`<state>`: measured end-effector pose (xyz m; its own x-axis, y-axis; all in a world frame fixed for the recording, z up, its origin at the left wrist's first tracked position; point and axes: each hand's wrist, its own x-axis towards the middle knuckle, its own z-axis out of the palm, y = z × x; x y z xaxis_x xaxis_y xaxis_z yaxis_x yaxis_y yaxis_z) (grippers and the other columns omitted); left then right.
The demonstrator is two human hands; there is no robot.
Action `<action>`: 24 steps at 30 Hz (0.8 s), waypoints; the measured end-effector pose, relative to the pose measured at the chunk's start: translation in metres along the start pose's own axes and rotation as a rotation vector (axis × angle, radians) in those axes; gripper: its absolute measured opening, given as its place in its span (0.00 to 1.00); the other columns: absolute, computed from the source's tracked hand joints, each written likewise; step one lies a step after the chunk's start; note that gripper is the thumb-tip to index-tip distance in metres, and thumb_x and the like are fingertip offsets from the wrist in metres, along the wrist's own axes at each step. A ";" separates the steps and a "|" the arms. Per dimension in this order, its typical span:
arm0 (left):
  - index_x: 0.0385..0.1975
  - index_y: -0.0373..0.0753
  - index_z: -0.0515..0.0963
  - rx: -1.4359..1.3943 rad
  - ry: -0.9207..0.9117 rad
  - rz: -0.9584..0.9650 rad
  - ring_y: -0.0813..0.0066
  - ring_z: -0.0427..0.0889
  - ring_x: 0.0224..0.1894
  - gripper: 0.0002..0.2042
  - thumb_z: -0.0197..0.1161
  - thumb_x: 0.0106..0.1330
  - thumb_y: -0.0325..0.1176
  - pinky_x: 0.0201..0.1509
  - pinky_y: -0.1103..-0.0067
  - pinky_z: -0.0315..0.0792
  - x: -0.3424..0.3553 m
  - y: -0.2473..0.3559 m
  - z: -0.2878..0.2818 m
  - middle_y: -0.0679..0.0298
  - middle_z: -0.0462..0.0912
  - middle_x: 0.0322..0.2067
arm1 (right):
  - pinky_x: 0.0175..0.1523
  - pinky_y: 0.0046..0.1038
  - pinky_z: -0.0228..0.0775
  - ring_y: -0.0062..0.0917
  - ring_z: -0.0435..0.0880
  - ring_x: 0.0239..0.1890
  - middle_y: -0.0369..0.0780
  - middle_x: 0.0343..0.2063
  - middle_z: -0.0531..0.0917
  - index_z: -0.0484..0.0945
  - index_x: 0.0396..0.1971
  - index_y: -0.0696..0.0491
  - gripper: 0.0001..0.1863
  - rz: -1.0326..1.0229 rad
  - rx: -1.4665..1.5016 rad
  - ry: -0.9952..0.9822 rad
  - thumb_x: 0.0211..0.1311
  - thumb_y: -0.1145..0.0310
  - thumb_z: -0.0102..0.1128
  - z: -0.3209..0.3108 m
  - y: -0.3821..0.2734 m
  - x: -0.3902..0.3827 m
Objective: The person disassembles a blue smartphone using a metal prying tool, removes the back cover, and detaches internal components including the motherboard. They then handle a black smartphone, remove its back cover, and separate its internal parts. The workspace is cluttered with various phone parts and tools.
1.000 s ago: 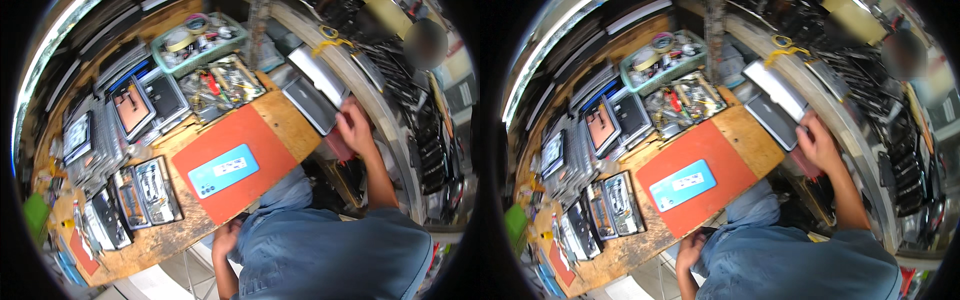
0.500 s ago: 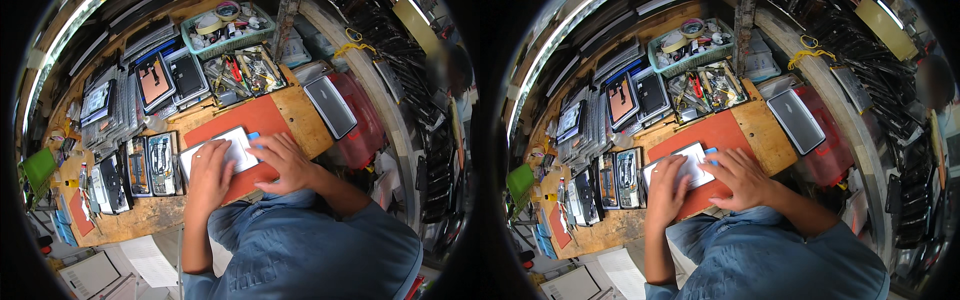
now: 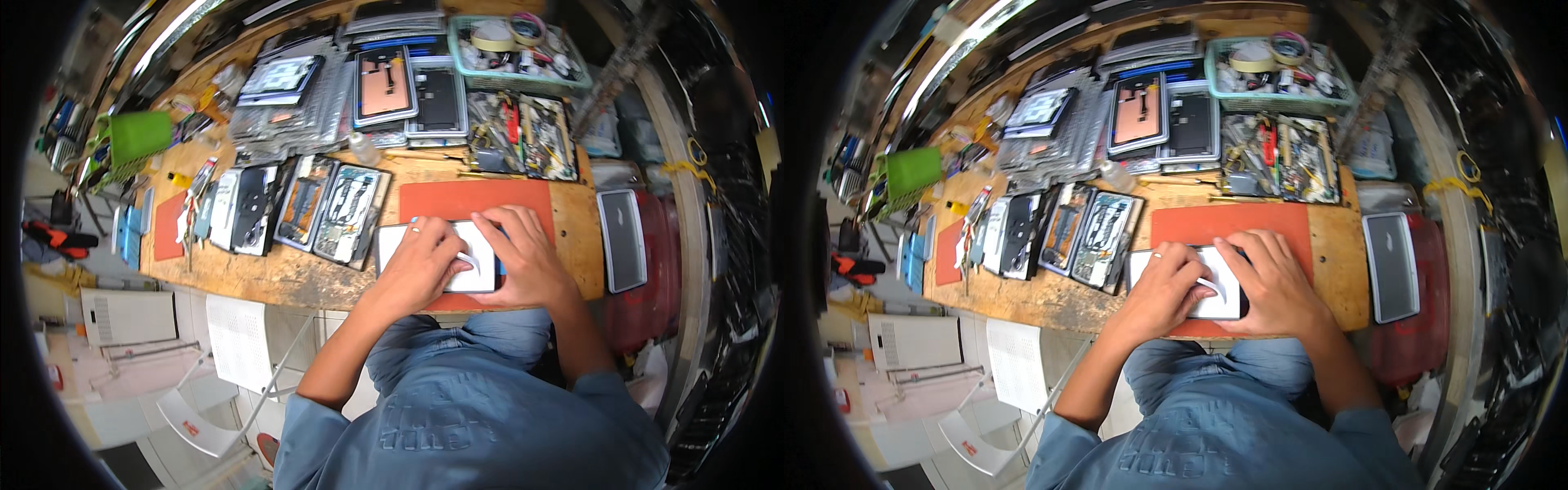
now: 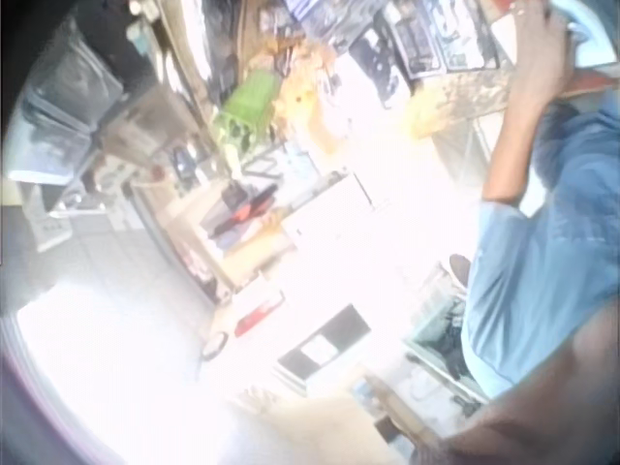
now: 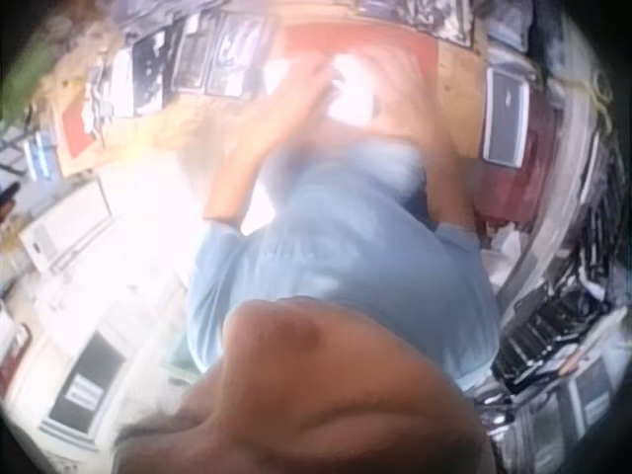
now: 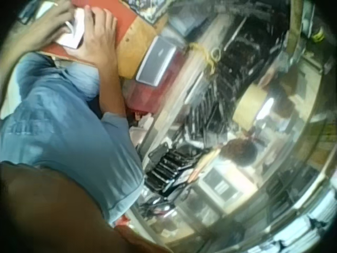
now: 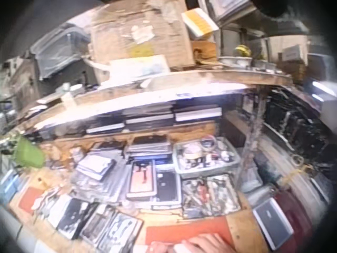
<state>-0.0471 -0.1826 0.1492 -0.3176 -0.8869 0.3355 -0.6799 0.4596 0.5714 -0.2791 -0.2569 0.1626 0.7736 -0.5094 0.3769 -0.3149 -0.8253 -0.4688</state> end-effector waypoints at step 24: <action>0.67 0.24 0.69 -0.971 2.251 -1.121 0.48 0.82 0.64 0.23 0.44 0.79 0.32 0.71 0.57 0.79 -0.437 -0.143 0.022 0.45 0.80 0.63 | 0.66 0.44 0.79 0.52 0.80 0.65 0.62 0.71 0.65 0.84 0.54 0.59 0.36 0.088 0.159 0.364 0.43 0.64 0.92 0.084 -0.057 0.050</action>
<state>0.1744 0.1385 -0.0961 0.7689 0.2392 -0.5930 0.3758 0.5812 0.7218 -0.1761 -0.2145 0.1412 0.4937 -0.6528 0.5745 -0.2601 -0.7413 -0.6188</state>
